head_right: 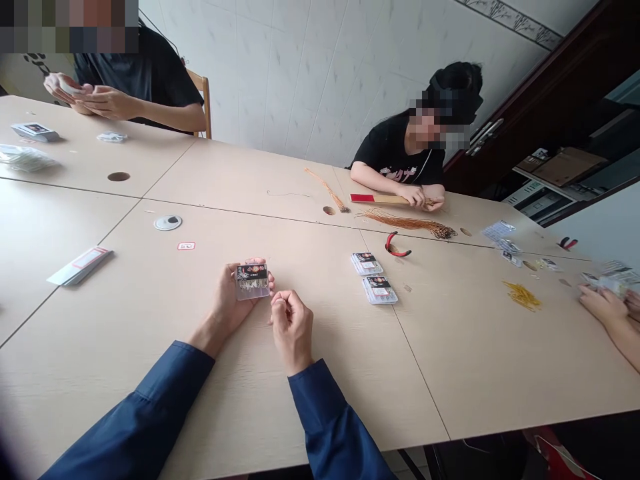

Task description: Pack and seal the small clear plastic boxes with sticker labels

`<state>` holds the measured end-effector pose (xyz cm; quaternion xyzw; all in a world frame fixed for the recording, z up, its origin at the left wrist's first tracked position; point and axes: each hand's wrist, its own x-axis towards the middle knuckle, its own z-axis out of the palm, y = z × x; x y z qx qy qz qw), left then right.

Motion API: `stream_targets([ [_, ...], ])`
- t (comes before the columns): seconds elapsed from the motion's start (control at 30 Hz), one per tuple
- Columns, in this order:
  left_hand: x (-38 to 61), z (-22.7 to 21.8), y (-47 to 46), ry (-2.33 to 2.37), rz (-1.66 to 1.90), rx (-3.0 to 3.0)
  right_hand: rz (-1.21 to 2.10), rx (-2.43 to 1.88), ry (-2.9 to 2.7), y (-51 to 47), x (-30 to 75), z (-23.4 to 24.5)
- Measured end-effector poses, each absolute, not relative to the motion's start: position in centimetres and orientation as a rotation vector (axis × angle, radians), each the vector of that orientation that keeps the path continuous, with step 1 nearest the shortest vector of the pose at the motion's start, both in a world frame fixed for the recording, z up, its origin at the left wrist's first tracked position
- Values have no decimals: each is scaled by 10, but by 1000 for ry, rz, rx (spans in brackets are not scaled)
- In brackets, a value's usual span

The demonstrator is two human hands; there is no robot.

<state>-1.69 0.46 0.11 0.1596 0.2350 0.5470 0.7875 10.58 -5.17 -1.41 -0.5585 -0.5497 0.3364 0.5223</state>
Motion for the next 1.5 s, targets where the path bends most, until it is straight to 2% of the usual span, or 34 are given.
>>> stream_targets([
  [0.3, -11, -3, 6, 534, 1271, 260, 429, -1374, -1732, -43, 94, -6],
  [0.63, -5, -4, 4, 610, 1343, 410, 441, -1503, -1904, -30, 94, 3],
  [0.77, -8, -4, 5, 580, 1310, 348, 578, -1465, -1807, -33, 100, 10],
  [0.93, -16, -3, 6, 520, 1179, 406, 875, -1464, -1413, -76, 134, 19],
  [1.0, -17, -5, 7, 519, 1186, 381, 896, -1496, -1265, -110, 155, 21],
  [1.17, -14, -8, 9, 505, 1228, 327, 827, -1718, -1021, -211, 213, 19],
  [1.23, -14, -7, 9, 489, 1227, 330, 746, -1993, -1024, -246, 234, 17],
  [1.33, -13, -6, 8, 482, 1217, 352, 453, -2394, -1034, -274, 255, 17],
  [1.4, -13, -5, 7, 491, 1221, 370, 340, -2442, -1127, -272, 254, 23],
  [1.5, -13, -4, 6, 510, 1227, 394, 429, -2268, -1363, -238, 227, 37],
])
